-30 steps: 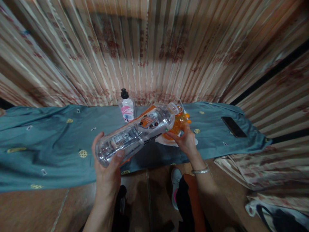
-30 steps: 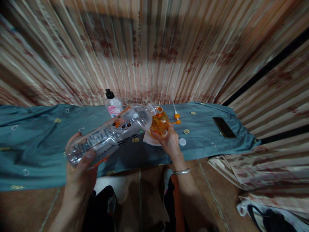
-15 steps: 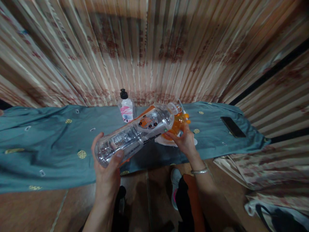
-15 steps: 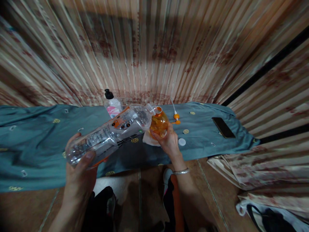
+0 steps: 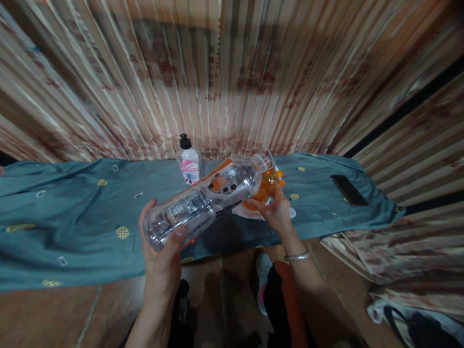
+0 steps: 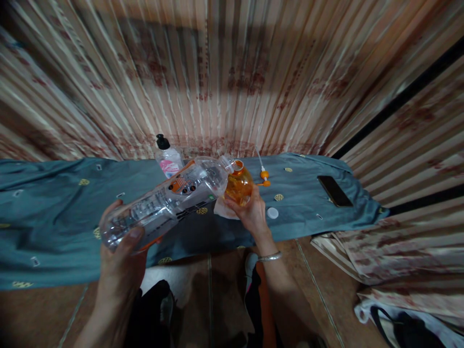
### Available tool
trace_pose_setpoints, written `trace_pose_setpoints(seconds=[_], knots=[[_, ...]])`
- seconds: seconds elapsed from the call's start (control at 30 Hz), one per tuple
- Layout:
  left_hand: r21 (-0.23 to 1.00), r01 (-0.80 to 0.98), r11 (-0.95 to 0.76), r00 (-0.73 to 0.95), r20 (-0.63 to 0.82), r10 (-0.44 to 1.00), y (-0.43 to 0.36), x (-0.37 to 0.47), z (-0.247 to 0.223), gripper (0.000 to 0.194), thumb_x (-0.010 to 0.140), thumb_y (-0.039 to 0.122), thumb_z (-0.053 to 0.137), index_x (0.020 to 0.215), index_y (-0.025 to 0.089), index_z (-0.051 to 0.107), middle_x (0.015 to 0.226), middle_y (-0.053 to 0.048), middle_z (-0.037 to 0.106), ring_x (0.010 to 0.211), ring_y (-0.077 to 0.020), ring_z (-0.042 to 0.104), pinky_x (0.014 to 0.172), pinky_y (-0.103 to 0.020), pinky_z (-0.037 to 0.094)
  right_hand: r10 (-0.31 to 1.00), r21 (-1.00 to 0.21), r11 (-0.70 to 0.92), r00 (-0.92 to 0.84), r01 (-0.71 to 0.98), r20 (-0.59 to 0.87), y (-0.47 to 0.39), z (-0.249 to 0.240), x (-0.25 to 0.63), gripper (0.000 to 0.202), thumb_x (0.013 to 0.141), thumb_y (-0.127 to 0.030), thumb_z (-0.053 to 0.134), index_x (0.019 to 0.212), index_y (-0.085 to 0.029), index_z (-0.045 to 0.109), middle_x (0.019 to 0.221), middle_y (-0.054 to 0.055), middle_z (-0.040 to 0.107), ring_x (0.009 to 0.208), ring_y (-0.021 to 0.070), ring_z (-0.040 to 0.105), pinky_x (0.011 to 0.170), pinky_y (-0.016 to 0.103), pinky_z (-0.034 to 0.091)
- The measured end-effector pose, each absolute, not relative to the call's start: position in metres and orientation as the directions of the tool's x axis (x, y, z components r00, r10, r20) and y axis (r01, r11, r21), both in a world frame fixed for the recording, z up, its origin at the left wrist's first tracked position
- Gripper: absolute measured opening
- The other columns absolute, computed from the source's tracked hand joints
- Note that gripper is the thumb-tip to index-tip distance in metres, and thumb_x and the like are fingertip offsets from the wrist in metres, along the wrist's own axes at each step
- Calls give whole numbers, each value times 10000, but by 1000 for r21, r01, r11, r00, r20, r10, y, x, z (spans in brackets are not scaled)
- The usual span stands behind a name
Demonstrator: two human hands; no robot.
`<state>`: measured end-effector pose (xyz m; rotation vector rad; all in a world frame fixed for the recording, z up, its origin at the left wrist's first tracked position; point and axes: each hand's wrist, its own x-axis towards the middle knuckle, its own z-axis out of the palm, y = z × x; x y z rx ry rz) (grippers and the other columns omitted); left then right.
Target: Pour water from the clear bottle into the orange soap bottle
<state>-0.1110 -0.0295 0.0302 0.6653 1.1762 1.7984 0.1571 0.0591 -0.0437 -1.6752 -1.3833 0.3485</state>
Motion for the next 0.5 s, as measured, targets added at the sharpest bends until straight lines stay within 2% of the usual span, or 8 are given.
trace_pose_setpoints(seconds=[0.1,0.27,0.37,0.5], knots=[[909,-369,-193,-503,-20,864,-30,-106,33,883,633,427,1037,1403,328,617,1236,-15,714,1041,-225,667,601,-251,583,885,-772,41,336,634,322,60,-45,156,941,649,-687,986,1374,-191,649,1200,191,860,1093,461,833,904,574,670],[910,-372,-184,-509,-35,860,-29,-104,33,872,634,410,1031,1404,327,631,1201,-8,725,1007,-226,682,601,-266,582,875,-775,64,339,629,347,60,-45,155,1131,655,-647,996,1564,-164,529,1311,227,832,1172,464,819,945,576,662],[906,-377,-190,-506,-30,862,-29,-103,32,859,635,402,1029,1393,326,634,1203,-6,740,999,-220,685,592,-256,563,880,-766,59,329,640,343,60,-44,155,1082,673,-642,989,1548,-187,543,1290,204,839,1148,447,825,930,571,665],[893,-399,-208,-509,-27,860,-29,-103,32,855,634,379,1042,1381,311,632,1181,4,737,985,-203,683,590,-243,596,882,-754,26,340,656,326,61,-41,153,901,672,-635,986,1393,-220,639,1183,156,859,1063,419,836,885,546,673]])
